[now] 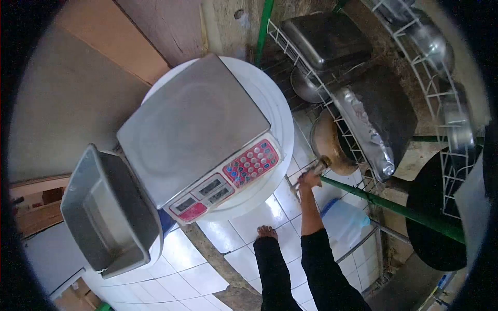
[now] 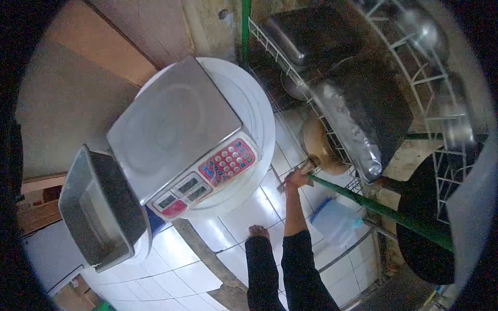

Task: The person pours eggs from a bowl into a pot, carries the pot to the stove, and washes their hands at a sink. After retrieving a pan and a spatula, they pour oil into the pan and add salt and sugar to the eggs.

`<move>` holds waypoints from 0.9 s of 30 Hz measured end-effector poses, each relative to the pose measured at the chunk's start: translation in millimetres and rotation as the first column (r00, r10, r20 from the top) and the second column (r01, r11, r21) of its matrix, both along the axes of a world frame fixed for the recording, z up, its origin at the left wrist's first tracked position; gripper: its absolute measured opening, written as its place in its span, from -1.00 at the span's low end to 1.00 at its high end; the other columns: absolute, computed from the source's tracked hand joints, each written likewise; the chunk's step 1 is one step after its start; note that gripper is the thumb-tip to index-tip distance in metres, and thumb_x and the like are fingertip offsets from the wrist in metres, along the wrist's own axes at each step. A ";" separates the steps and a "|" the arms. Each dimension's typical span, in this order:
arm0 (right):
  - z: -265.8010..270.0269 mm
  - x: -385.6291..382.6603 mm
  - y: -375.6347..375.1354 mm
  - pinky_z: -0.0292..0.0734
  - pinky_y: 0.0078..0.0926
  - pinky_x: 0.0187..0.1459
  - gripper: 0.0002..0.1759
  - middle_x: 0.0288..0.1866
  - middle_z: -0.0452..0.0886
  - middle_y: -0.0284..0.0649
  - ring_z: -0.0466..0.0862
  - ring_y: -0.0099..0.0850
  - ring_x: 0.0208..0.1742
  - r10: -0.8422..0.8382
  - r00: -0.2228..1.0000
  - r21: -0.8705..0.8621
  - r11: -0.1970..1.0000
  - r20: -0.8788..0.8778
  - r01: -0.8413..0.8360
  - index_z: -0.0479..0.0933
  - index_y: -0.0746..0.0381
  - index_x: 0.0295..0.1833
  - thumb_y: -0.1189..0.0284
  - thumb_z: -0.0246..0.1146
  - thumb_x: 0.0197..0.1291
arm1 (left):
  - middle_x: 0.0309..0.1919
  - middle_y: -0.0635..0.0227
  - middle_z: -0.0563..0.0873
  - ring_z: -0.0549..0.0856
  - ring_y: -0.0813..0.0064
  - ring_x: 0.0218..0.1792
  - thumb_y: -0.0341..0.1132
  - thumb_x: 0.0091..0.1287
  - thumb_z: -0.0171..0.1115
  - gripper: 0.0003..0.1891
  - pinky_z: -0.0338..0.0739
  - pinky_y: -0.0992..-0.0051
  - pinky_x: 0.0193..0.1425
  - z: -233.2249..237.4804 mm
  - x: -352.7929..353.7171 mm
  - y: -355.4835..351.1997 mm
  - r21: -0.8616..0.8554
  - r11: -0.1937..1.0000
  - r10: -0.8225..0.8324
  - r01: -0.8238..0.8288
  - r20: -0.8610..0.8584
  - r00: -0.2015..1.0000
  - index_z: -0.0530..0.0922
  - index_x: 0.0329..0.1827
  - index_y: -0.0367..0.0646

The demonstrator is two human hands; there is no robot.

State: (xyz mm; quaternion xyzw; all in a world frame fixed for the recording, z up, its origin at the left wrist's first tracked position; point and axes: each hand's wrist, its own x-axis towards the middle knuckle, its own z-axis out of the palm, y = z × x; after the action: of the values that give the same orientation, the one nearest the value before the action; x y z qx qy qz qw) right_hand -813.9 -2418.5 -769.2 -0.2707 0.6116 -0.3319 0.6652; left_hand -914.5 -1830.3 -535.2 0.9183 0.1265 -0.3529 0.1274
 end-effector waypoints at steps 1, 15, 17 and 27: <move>20.0 0.2 11.0 0.29 -0.41 -0.62 -0.81 -0.53 0.44 -0.24 0.41 -0.48 -0.65 -0.070 0.994 -0.065 0.996 -0.090 0.064 0.40 0.25 -0.35 0.35 0.19 0.08 | 0.17 -0.08 0.42 0.43 0.07 0.19 -0.22 -0.01 0.23 -0.21 0.26 0.17 0.30 -5.4 2.3 -2.7 -0.013 1.000 -0.017 0.017 -0.002 1.000 0.17 0.35 -0.20; 159.4 -8.1 107.6 0.24 -0.39 -0.84 -0.75 -0.78 0.40 -0.25 0.38 -0.43 -0.86 0.059 0.851 -0.226 0.952 -0.522 -0.205 0.43 0.34 -0.55 0.41 0.23 0.04 | 0.27 -0.14 0.32 0.36 0.06 0.27 -0.21 0.20 0.08 -0.31 0.18 0.17 0.38 -200.9 11.2 -15.3 0.092 0.816 -0.577 0.570 0.103 0.810 0.10 0.40 -0.19; 171.8 -19.8 129.5 0.40 -0.24 -0.69 -0.72 -0.69 0.53 -0.10 0.53 -0.23 -0.75 0.124 0.703 -0.200 0.912 -0.700 -0.359 0.53 0.35 -0.44 0.30 0.27 0.03 | 0.28 -0.15 0.30 0.35 0.06 0.28 -0.21 0.23 0.06 -0.32 0.16 0.17 0.39 -233.3 13.6 -14.5 0.197 0.711 -0.702 0.675 0.147 0.697 0.09 0.41 -0.19; 280.1 -135.0 239.2 0.55 -0.07 -0.22 -0.62 -0.40 0.63 0.08 0.65 0.04 -0.29 0.296 0.057 0.164 0.669 -0.954 -0.725 0.58 0.24 -0.25 0.13 0.25 0.05 | -0.15 0.24 0.67 0.61 0.41 -0.20 -0.38 0.19 0.23 -0.83 0.53 0.46 -0.16 106.8 54.2 109.1 -0.822 0.569 0.037 0.015 0.044 0.998 0.58 -0.18 -0.20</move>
State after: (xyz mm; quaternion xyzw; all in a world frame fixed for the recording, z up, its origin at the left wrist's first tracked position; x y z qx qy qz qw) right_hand -948.9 -2179.3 -489.1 -0.7280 0.6588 0.0531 0.1820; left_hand -860.2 -1721.2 -428.4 0.7628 -0.0498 -0.3446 0.5449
